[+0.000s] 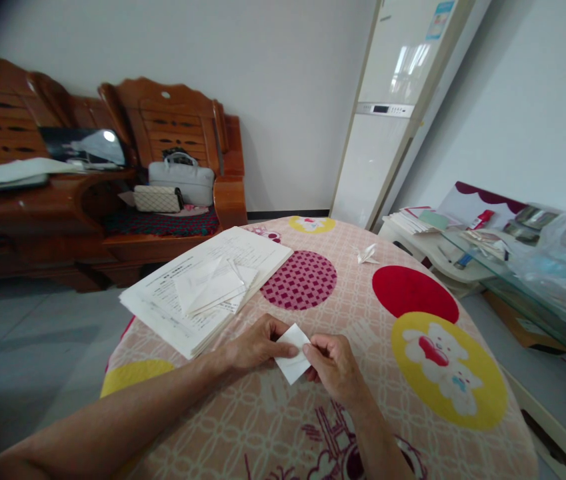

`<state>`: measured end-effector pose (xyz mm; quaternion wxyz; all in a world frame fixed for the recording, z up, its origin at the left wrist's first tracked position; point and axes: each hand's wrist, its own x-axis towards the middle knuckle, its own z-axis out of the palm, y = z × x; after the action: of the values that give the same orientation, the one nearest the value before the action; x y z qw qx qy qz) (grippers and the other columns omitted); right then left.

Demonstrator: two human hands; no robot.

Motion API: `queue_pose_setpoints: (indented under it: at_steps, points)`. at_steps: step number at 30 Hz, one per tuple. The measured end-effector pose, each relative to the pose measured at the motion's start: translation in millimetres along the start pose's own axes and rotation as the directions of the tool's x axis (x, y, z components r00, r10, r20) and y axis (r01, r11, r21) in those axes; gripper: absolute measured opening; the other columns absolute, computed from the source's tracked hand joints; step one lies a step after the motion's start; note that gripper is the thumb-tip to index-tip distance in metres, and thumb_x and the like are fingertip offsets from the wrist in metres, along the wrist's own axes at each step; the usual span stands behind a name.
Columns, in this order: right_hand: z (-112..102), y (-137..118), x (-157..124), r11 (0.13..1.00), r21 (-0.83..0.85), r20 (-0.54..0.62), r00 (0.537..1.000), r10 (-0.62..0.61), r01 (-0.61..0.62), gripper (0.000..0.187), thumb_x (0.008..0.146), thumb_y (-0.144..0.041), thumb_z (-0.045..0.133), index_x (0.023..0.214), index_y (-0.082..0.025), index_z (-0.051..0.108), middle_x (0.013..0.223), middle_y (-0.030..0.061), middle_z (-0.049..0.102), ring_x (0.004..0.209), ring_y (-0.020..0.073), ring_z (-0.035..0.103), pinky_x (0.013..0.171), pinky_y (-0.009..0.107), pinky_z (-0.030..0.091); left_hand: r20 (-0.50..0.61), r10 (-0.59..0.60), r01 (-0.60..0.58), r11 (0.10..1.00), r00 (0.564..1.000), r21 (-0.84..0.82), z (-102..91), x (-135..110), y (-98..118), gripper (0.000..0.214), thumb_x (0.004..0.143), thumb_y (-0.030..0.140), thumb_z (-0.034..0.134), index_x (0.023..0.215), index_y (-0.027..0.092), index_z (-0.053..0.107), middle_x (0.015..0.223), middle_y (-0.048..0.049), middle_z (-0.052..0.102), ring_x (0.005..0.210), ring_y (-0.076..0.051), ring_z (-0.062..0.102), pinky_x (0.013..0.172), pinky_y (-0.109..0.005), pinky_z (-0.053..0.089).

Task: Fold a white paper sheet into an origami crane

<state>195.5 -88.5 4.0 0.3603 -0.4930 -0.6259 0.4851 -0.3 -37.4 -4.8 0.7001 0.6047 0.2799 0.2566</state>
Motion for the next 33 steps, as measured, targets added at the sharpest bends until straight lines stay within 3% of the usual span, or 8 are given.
queue_pose_setpoints:
  at_steps: [5, 12, 19, 24, 30, 33]
  points:
    - [-0.3, 6.6, 0.9, 0.997, 0.059, 0.008, 0.999, 0.044, -0.045, 0.032, 0.083, -0.032, 0.051, 0.057, -0.016, 0.058, 0.045, -0.0003, 0.057, 0.039, 0.0112, 0.050, 0.039, 0.021, 0.037, -0.038, -0.057, 0.053, 0.995, 0.998, -0.085, 5.9, -0.5, 1.6, 0.032, 0.065, 0.037, 0.077, 0.073, 0.007, 0.071, 0.057, -0.0004, 0.060, 0.046, -0.007, 0.045, 0.044, -0.018, 0.029]
    - [-10.6, 1.3, -3.2, 0.981, 0.155, 0.010, 0.993, 0.116, -0.117, 0.024, 0.077, -0.029, 0.053, 0.061, -0.015, 0.064, 0.048, 0.0013, 0.062, 0.041, 0.0132, 0.055, 0.041, 0.022, 0.042, -0.072, -0.113, 0.109, 0.993, 0.991, -0.048, 5.5, -1.5, 1.9, 0.036, 0.062, 0.040, 0.078, 0.073, 0.006, 0.071, 0.057, -0.0013, 0.060, 0.045, -0.007, 0.045, 0.041, -0.018, 0.029]
    - [-8.5, -4.6, -2.9, 0.977, 0.183, 0.083, 0.992, 0.092, -0.106, 0.018, 0.078, -0.032, 0.062, 0.071, -0.016, 0.060, 0.058, -0.0003, 0.064, 0.050, 0.0116, 0.057, 0.049, 0.022, 0.045, -0.068, -0.086, 0.083, 0.996, 0.994, -0.044, 3.7, -1.8, 2.3, 0.038, 0.064, 0.042, 0.076, 0.076, 0.006, 0.071, 0.056, -0.0011, 0.059, 0.044, -0.007, 0.045, 0.041, -0.019, 0.029]
    - [-0.3, 2.3, -0.9, 0.976, 0.173, 0.047, 0.991, 0.126, -0.133, 0.015, 0.073, -0.028, 0.062, 0.066, -0.017, 0.054, 0.053, -0.0033, 0.060, 0.044, 0.0097, 0.052, 0.044, 0.020, 0.041, -0.064, -0.083, 0.081, 0.996, 0.995, -0.030, 4.5, -1.8, 3.5, 0.038, 0.064, 0.042, 0.076, 0.074, 0.006, 0.069, 0.056, -0.0008, 0.059, 0.044, -0.007, 0.044, 0.041, -0.019, 0.029]
    - [-15.6, -2.5, -4.9, 0.976, 0.156, 0.005, 0.988, 0.152, -0.151, 0.013, 0.071, -0.027, 0.060, 0.063, -0.016, 0.057, 0.055, -0.0002, 0.063, 0.046, 0.0112, 0.056, 0.046, 0.022, 0.045, -0.095, -0.122, 0.120, 0.992, 0.988, -0.029, 3.3, -1.7, 2.9, 0.036, 0.064, 0.041, 0.076, 0.071, 0.007, 0.068, 0.054, 0.0002, 0.057, 0.043, -0.007, 0.043, 0.040, -0.019, 0.029]
    - [-21.2, -4.1, -4.7, 0.979, 0.174, -0.001, 0.994, 0.107, -0.105, 0.019, 0.077, -0.032, 0.062, 0.077, -0.014, 0.066, 0.062, 0.0022, 0.067, 0.052, 0.0130, 0.060, 0.048, 0.023, 0.046, -0.096, -0.112, 0.112, 0.994, 0.989, -0.006, 1.5, -1.3, 1.1, 0.037, 0.066, 0.044, 0.074, 0.070, 0.008, 0.067, 0.054, 0.0008, 0.055, 0.043, -0.007, 0.042, 0.041, -0.020, 0.028]
